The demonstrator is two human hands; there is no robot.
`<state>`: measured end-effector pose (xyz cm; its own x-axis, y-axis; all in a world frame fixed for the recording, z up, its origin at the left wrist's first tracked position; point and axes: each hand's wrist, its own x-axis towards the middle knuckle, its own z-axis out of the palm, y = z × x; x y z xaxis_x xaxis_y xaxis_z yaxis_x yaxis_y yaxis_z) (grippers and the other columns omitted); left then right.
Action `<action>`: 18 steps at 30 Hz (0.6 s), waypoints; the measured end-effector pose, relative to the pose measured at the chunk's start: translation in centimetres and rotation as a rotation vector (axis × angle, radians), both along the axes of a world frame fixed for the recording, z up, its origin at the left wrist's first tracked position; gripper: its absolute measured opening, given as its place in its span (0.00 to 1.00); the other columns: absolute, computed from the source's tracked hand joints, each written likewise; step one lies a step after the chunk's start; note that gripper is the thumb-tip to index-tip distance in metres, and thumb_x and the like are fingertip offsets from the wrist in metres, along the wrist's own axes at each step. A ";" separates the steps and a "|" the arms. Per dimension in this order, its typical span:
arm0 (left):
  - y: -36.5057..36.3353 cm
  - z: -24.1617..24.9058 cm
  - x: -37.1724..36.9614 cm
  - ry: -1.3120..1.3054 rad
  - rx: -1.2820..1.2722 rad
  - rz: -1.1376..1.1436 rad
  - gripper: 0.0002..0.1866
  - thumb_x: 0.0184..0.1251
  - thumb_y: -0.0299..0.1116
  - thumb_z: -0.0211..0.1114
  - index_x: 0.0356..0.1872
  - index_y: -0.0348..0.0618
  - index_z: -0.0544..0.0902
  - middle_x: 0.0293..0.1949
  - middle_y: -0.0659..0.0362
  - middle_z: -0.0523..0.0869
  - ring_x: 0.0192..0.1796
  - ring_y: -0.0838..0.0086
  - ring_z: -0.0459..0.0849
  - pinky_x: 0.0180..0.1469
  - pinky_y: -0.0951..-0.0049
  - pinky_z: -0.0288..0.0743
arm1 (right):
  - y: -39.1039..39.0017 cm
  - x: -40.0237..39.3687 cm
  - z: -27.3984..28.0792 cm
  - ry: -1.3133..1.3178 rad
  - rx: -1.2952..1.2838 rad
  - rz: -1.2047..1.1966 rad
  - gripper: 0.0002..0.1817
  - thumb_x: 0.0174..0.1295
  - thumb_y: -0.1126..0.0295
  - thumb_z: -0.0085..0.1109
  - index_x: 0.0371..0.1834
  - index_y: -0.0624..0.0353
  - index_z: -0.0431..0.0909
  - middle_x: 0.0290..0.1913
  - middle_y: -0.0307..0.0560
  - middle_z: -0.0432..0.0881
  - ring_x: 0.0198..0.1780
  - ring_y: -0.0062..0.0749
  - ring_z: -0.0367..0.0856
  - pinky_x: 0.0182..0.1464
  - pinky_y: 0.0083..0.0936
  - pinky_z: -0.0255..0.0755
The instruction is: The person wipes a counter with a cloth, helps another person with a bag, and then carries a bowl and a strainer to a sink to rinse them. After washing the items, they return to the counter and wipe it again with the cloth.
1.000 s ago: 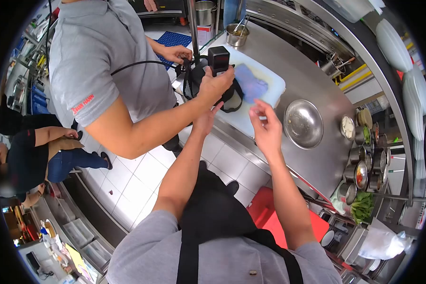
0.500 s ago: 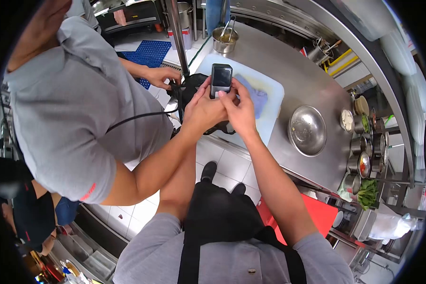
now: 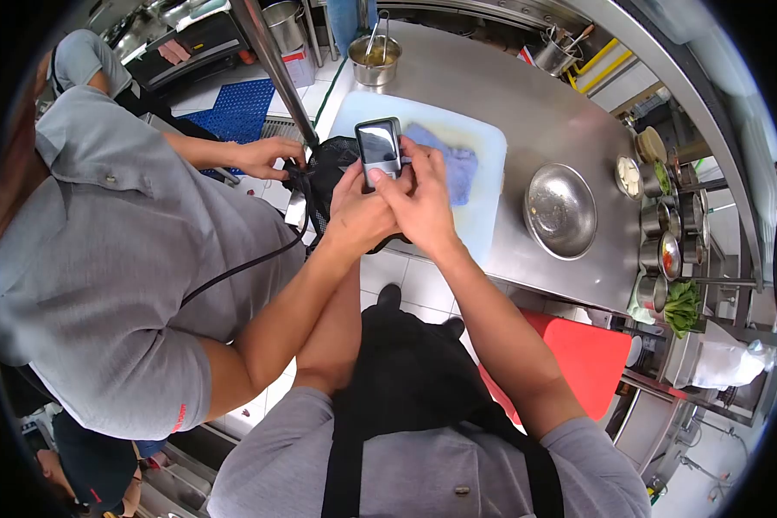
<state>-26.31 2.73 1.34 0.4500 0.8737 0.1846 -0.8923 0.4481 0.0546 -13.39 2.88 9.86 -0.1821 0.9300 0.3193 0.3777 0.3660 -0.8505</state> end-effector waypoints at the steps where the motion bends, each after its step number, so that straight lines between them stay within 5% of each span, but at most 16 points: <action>1: -0.1 0.4 -0.1 -0.003 -0.012 -0.021 0.32 0.76 0.55 0.41 0.70 0.42 0.65 0.64 0.50 0.71 0.65 0.61 0.72 0.67 0.60 0.63 | 0.2 0.3 0.1 0.013 -0.028 0.017 0.37 0.57 0.54 0.69 0.63 0.71 0.70 0.57 0.58 0.71 0.59 0.51 0.71 0.59 0.37 0.71; 18: 1.0 1.1 0.1 -0.053 0.057 -0.163 0.32 0.75 0.57 0.43 0.67 0.43 0.70 0.62 0.54 0.77 0.63 0.65 0.75 0.64 0.64 0.66 | -0.7 2.3 1.4 0.036 -0.090 0.120 0.35 0.64 0.59 0.65 0.67 0.70 0.66 0.56 0.55 0.75 0.55 0.38 0.77 0.54 0.31 0.73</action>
<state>-26.21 3.72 2.42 0.5731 0.7773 0.2595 -0.8104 0.5846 0.0386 -11.08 2.13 11.25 -0.2838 0.9274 0.2436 0.3047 0.3281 -0.8941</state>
